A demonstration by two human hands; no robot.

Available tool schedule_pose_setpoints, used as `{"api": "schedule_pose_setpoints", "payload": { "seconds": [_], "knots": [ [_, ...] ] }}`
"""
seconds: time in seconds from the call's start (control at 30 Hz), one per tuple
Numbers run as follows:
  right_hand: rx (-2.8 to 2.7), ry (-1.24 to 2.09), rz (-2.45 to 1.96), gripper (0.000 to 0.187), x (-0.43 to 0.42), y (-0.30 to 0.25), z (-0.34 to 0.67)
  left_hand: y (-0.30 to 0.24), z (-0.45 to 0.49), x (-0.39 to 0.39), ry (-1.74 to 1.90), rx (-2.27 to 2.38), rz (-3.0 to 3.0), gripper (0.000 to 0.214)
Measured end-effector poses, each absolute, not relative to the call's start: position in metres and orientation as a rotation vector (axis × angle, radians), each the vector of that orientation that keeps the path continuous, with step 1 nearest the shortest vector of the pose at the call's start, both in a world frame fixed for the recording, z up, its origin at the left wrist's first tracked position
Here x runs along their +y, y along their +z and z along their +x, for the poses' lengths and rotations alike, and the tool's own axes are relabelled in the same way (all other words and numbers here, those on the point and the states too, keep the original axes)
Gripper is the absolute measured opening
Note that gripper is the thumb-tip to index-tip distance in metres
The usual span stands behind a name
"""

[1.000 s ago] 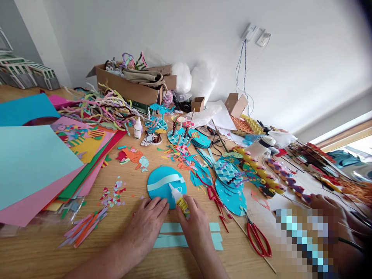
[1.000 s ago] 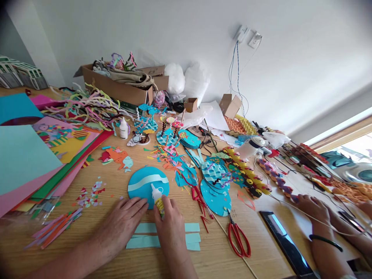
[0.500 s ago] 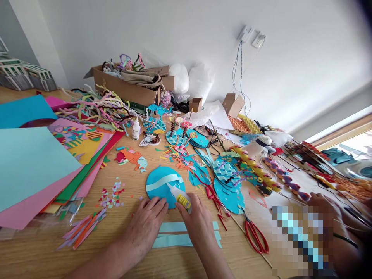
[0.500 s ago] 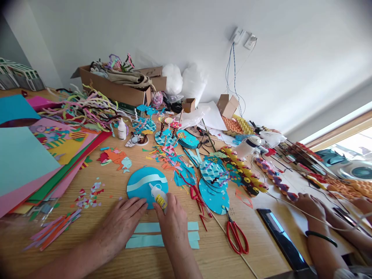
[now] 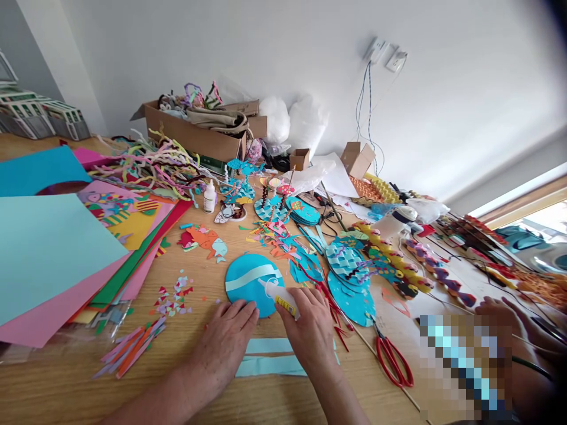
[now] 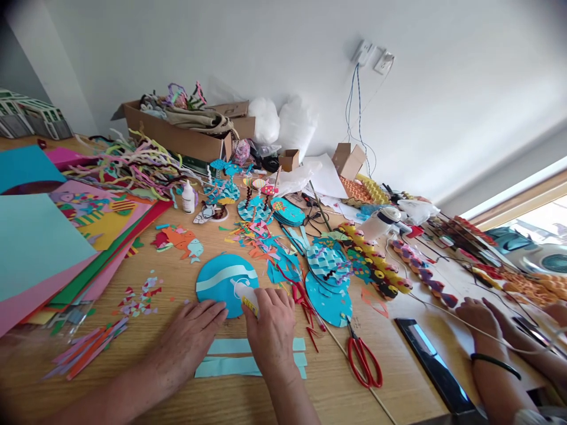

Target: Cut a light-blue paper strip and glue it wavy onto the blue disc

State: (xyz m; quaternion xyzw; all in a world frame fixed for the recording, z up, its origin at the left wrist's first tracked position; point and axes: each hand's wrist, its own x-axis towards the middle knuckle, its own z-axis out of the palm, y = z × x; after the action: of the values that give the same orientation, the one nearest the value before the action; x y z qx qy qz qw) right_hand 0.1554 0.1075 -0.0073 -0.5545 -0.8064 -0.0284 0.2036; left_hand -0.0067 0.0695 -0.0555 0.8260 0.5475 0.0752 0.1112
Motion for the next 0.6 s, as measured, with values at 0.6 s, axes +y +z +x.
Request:
{"api": "schedule_pose_setpoints", "payload": {
  "seconds": [0.6],
  "knots": [
    [-2.29, -0.07, -1.529, 0.014, 0.11, -0.006, 0.154, -0.044, -0.008, 0.07, 0.153, 1.556, 2.371, 0.043]
  ]
}}
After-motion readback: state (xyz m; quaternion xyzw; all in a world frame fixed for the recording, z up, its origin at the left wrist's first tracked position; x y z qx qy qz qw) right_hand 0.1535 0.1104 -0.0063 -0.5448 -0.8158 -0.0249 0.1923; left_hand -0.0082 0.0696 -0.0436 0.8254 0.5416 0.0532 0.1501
